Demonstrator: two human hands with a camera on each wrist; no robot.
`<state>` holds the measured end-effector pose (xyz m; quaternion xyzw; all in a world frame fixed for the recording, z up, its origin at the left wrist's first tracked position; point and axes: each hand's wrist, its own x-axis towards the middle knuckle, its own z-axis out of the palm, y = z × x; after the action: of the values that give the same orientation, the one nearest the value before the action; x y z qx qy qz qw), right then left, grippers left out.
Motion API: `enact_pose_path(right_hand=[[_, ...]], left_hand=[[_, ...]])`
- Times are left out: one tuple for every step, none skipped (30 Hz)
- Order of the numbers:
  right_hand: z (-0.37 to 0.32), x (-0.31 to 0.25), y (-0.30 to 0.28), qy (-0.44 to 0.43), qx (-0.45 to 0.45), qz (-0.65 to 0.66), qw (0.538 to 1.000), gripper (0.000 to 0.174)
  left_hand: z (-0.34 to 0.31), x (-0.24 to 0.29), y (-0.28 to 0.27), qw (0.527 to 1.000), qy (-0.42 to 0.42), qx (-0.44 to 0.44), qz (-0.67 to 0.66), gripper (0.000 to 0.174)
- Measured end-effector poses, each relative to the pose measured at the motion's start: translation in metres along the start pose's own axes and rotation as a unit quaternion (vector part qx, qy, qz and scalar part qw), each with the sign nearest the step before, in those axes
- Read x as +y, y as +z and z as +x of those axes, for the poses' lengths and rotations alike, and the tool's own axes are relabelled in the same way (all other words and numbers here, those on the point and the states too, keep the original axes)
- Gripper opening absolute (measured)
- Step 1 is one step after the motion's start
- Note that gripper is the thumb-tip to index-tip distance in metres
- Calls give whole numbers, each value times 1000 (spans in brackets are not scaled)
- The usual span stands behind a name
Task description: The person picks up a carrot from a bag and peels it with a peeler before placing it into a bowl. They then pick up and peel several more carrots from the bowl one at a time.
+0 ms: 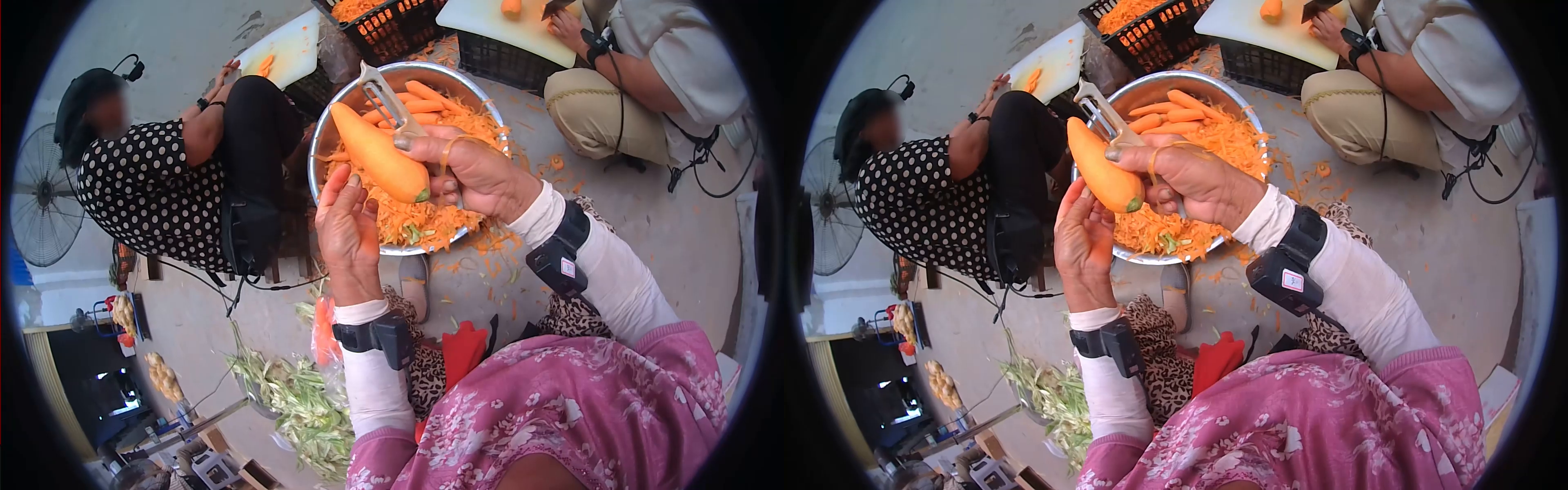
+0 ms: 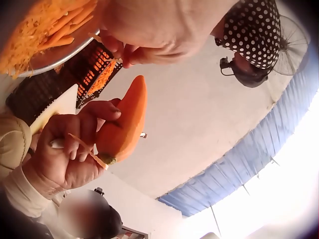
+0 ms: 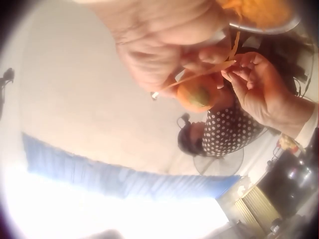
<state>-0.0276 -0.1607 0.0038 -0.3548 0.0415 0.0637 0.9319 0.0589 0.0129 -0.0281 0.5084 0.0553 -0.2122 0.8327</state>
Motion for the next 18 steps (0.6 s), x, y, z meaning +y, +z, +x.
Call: enact_pose_path(right_hand=[[0,0,2,-5,21,-21,1000,31],[0,-1,4,-11,43,-42,998,33],[1,-1,5,-13,46,-41,998,33],[2,-2,6,-23,36,-53,998,35],[2,-2,6,-34,27,-65,997,38],[3,-1,5,-37,31,-65,997,38],[4,0,4,-31,31,-62,997,38],[4,2,3,-26,31,-58,997,39],[5,4,2,-27,26,-56,998,40],[5,4,2,-32,31,-55,997,40],[5,5,3,-31,32,-62,997,41],[5,6,3,-30,33,-70,997,42],[4,7,4,-35,30,-69,997,44],[3,8,4,-40,34,-71,996,44],[3,10,4,-38,27,-63,997,45],[4,12,4,-36,20,-56,998,46],[5,16,3,-40,14,-53,998,47],[6,17,3,-45,17,-54,997,47]], left_hand=[[-1,0,1,1000,-1,-5,6,31],[-1,0,4,1000,-2,-10,12,31],[-3,1,7,1000,-4,-12,13,31],[-4,2,12,999,-4,-13,29,33],[-6,1,17,999,-3,-16,45,35],[-8,3,21,999,-6,-21,46,35],[-11,4,25,997,0,-44,60,37],[-13,4,28,995,7,-67,75,39],[-13,4,29,995,0,-76,68,41],[-13,5,29,994,-3,-82,69,41],[-14,6,29,994,-17,-94,49,40],[-14,5,28,993,-30,-107,28,40],[-14,5,28,993,-33,-108,12,40],[-12,4,24,993,-34,-115,12,40],[-8,2,19,994,-30,-106,12,40],[-7,2,18,995,-26,-97,11,40],[-8,3,18,996,-21,-89,-1,40],[-8,3,17,995,-22,-94,-1,40]])
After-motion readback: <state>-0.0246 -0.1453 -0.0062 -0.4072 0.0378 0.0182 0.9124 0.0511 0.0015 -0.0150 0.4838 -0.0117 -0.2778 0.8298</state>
